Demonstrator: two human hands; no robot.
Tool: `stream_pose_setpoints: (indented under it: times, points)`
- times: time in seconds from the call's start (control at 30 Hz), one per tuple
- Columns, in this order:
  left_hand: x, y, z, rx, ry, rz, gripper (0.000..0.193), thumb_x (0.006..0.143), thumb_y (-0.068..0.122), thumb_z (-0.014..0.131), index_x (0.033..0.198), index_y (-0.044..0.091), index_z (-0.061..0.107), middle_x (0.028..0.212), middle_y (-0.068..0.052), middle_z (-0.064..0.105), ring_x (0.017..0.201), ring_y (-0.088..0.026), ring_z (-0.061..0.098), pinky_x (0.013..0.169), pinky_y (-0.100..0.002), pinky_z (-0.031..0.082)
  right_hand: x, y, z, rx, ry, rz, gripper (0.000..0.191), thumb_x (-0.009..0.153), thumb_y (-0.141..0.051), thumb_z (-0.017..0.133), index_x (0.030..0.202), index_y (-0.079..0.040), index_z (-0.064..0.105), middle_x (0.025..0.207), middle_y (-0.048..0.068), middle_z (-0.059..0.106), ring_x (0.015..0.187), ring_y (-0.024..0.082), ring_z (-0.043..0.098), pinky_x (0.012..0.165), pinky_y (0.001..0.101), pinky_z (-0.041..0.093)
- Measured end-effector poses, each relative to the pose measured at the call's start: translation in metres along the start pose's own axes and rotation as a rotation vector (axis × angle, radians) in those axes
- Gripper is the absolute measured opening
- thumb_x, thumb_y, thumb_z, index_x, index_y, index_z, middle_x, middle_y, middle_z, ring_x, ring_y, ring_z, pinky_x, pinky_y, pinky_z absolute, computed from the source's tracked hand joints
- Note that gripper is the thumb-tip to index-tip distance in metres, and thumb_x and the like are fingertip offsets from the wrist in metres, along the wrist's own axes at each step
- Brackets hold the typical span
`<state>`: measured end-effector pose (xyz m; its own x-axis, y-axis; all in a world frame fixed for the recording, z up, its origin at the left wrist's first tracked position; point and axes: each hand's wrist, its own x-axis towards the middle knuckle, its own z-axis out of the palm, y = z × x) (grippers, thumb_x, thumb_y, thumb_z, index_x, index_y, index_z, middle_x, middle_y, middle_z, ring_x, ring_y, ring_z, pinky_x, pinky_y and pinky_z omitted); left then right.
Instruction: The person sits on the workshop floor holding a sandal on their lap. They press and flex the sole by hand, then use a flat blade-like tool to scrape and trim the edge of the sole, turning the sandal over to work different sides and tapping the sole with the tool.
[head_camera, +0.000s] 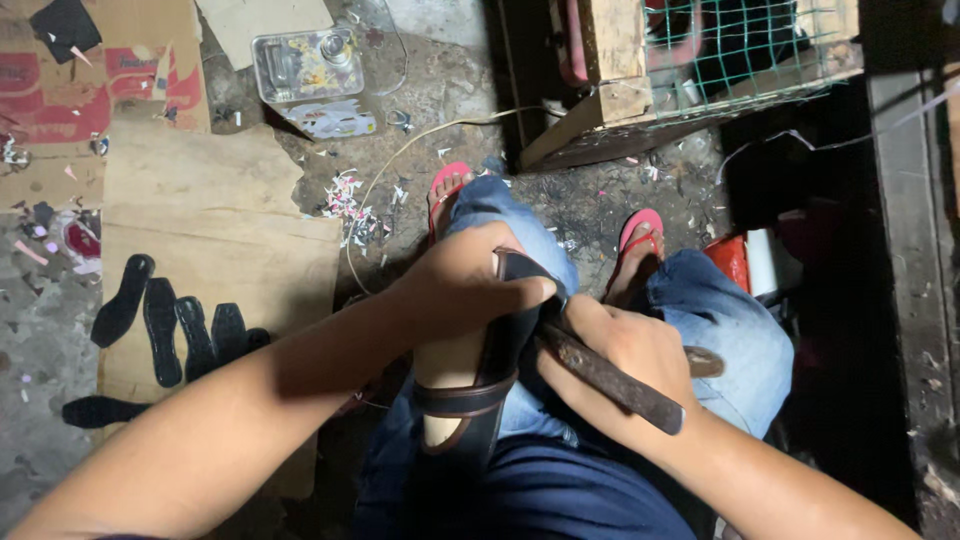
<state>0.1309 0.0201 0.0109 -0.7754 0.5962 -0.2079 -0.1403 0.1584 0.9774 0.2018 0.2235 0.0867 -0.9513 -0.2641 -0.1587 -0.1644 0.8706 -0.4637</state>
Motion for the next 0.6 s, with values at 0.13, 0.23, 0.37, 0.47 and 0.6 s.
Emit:
stream_pose_setpoints:
  times: [0.13,0.23,0.37,0.47,0.6]
  points:
    - [0.002,-0.004,0.001,-0.077,-0.032,0.043,0.038,0.085,0.033,0.078,0.103,0.001,0.069,0.092,-0.003,0.071,0.090,-0.010,0.064,0.081,-0.029,0.054,-0.008,0.015,0.006,0.363,0.032,0.034,0.037,0.079,-0.027,0.080,0.069,-0.009,0.049,0.057,0.009,0.059,0.049,0.026,0.063,0.047,0.0380,0.048]
    - [0.004,-0.006,0.001,-0.130,-0.074,0.024,0.039,0.086,0.033,0.079,0.104,0.000,0.068,0.093,-0.004,0.070,0.091,-0.010,0.063,0.081,-0.030,0.054,-0.014,0.026,0.010,0.490,0.078,0.072,0.039,0.078,-0.026,0.081,0.068,-0.010,0.047,0.056,0.004,0.059,0.048,0.018,0.060,0.045,0.0331,0.047]
    - [0.003,-0.002,-0.002,-0.169,-0.096,-0.037,0.039,0.085,0.034,0.078,0.104,0.001,0.068,0.092,-0.001,0.069,0.089,-0.008,0.063,0.080,-0.028,0.054,-0.017,0.037,0.016,0.451,0.127,0.172,0.042,0.078,-0.026,0.082,0.066,-0.009,0.045,0.053,0.004,0.057,0.047,0.018,0.055,0.044,0.0332,0.045]
    - [-0.002,0.005,-0.001,-0.154,-0.077,-0.109,0.037,0.084,0.034,0.078,0.102,0.004,0.068,0.087,-0.001,0.068,0.084,-0.008,0.063,0.074,-0.029,0.055,-0.014,0.045,0.015,0.430,0.083,0.088,0.040,0.078,-0.027,0.081,0.068,-0.010,0.046,0.054,0.004,0.057,0.044,0.019,0.058,0.044,0.0337,0.045]
    - [-0.004,0.009,0.004,-0.029,0.002,-0.087,0.034,0.082,0.036,0.080,0.092,0.005,0.069,0.077,-0.002,0.065,0.075,-0.010,0.061,0.065,-0.032,0.053,-0.007,0.044,0.010,0.268,0.021,-0.026,0.042,0.079,-0.028,0.081,0.067,-0.008,0.046,0.054,0.009,0.054,0.045,0.028,0.058,0.044,0.0384,0.044]
